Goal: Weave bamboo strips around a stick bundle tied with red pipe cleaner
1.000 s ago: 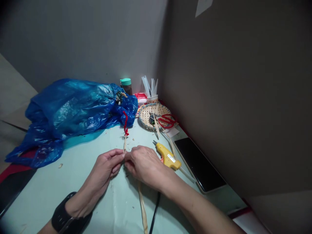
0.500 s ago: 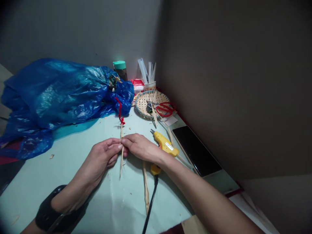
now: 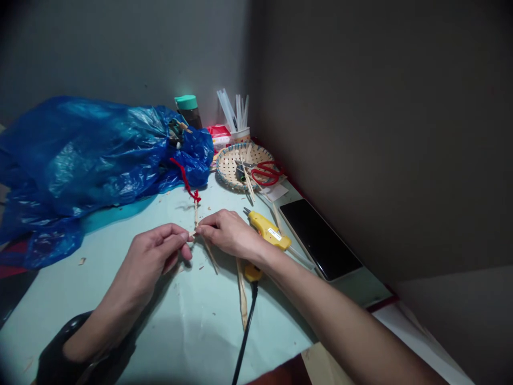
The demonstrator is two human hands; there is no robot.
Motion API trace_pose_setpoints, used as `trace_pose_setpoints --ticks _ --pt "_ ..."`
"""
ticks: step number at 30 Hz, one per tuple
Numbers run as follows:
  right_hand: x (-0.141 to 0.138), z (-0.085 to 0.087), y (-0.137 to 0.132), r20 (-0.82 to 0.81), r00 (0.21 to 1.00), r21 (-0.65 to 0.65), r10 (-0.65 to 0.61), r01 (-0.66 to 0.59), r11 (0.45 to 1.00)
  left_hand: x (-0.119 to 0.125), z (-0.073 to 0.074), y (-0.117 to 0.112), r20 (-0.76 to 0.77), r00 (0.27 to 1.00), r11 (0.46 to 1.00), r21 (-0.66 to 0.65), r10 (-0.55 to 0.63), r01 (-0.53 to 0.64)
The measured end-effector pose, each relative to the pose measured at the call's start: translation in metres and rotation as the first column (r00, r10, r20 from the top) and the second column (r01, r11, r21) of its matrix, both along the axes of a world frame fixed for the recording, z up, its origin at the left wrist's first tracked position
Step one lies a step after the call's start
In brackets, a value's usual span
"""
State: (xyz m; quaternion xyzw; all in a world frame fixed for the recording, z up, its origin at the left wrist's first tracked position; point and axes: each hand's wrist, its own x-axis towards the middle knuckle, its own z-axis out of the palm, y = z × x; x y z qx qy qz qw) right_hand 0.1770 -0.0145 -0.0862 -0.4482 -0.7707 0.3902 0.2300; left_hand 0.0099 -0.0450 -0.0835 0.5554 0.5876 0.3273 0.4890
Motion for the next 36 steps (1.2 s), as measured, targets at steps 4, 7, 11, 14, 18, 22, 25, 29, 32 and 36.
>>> trace_pose_setpoints --ticks 4,7,11,14,18,22,25,29,32,36 --pt "-0.002 -0.006 -0.001 -0.205 0.978 -0.162 -0.031 -0.003 0.987 0.010 0.000 -0.010 -0.119 0.992 0.981 0.191 0.048 -0.025" --pt "-0.003 -0.010 -0.001 -0.367 0.927 -0.335 -0.078 -0.054 0.941 0.020 -0.007 -0.020 -0.189 0.977 0.921 0.389 0.100 -0.019" --pt "-0.003 -0.011 0.001 -0.454 0.875 -0.475 -0.168 -0.078 0.876 0.024 -0.012 -0.026 -0.089 0.994 0.920 0.392 0.060 -0.020" --pt "-0.001 -0.009 0.002 -0.489 0.861 -0.461 -0.143 -0.116 0.880 0.017 -0.006 -0.020 -0.129 0.991 0.913 0.406 0.037 0.019" --pt "-0.001 -0.004 -0.001 -0.500 0.853 -0.483 -0.149 -0.132 0.866 0.006 0.001 -0.003 -0.015 0.985 0.943 0.293 0.170 -0.158" --pt "-0.005 -0.002 -0.005 -0.558 0.822 -0.480 -0.114 -0.208 0.852 0.006 -0.005 0.008 0.477 0.879 0.987 -0.144 0.007 0.071" --pt "-0.008 -0.004 -0.006 -0.551 0.828 -0.449 -0.101 -0.192 0.872 0.008 -0.011 0.008 0.624 0.781 0.962 -0.214 0.001 0.170" --pt "-0.005 -0.001 -0.004 -0.432 0.901 -0.459 -0.039 -0.182 0.870 0.006 -0.014 0.005 0.616 0.787 0.957 -0.244 0.025 0.160" --pt "0.000 0.005 -0.007 -0.282 0.958 -0.302 0.052 -0.139 0.943 0.006 -0.014 0.004 0.604 0.795 0.957 -0.263 0.065 0.122" --pt "0.003 0.009 -0.014 -0.085 0.996 -0.164 0.008 -0.022 0.986 0.008 -0.014 0.004 0.571 0.811 0.956 -0.288 0.127 0.053"
